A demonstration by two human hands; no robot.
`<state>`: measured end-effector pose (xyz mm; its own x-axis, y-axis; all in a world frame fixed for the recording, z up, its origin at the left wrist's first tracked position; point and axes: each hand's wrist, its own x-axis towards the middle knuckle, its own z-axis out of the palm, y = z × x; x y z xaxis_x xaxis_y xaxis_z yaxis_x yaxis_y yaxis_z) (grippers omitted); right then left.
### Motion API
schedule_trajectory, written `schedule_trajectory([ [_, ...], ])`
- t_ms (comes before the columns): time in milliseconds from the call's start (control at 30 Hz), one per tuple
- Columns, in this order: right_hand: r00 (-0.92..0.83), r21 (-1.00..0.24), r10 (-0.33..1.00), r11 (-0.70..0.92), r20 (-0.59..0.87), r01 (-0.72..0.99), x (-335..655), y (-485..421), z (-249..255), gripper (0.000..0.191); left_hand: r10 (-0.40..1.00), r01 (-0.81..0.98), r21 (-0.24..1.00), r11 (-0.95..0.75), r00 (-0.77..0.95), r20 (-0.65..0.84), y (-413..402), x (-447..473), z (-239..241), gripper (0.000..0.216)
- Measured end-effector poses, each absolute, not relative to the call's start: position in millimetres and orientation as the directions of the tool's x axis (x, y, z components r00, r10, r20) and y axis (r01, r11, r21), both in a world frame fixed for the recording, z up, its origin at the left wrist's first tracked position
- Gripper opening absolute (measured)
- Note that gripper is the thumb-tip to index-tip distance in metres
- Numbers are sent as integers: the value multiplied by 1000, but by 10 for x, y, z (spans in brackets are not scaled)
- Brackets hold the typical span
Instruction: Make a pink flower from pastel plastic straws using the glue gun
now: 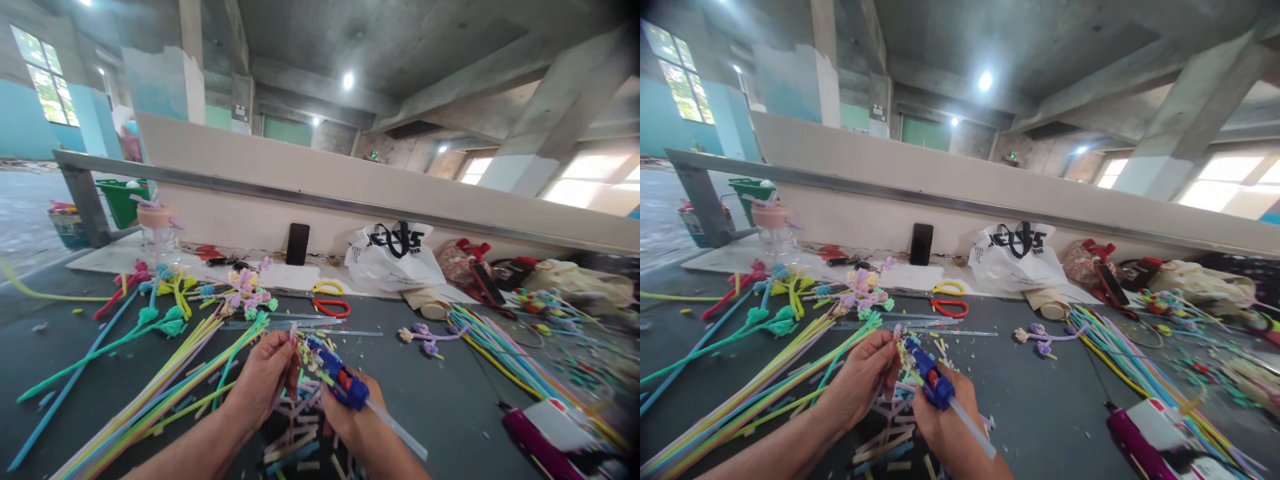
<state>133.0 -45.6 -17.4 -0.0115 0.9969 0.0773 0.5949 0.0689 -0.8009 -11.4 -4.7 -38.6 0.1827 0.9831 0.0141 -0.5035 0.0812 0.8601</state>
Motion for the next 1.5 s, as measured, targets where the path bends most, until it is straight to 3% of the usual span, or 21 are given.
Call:
schedule_trajectory([
  [367, -72, -773, 993, 116, 90, 624, 1342, -471, -111, 13, 980, -478, 876, 58, 197, 42, -21, -134, -410, 23],
  [800, -10, -782, 992, 102, 122, 615, 1324, -444, -196, 14, 984, -402, 915, 45, 177, 29, -12, -127, -445, 18],
  [1000, 44, -835, 997, 27, 61, 550, 1287, -488, -60, 16, 982, -413, 908, 71, 191, 10, 2, -120, -490, 18],
  [1500, -6, -809, 1000, 15, 15, 588, 1328, -449, -131, 15, 982, -398, 915, 64, 189, 14, -7, -114, -476, 17],
])
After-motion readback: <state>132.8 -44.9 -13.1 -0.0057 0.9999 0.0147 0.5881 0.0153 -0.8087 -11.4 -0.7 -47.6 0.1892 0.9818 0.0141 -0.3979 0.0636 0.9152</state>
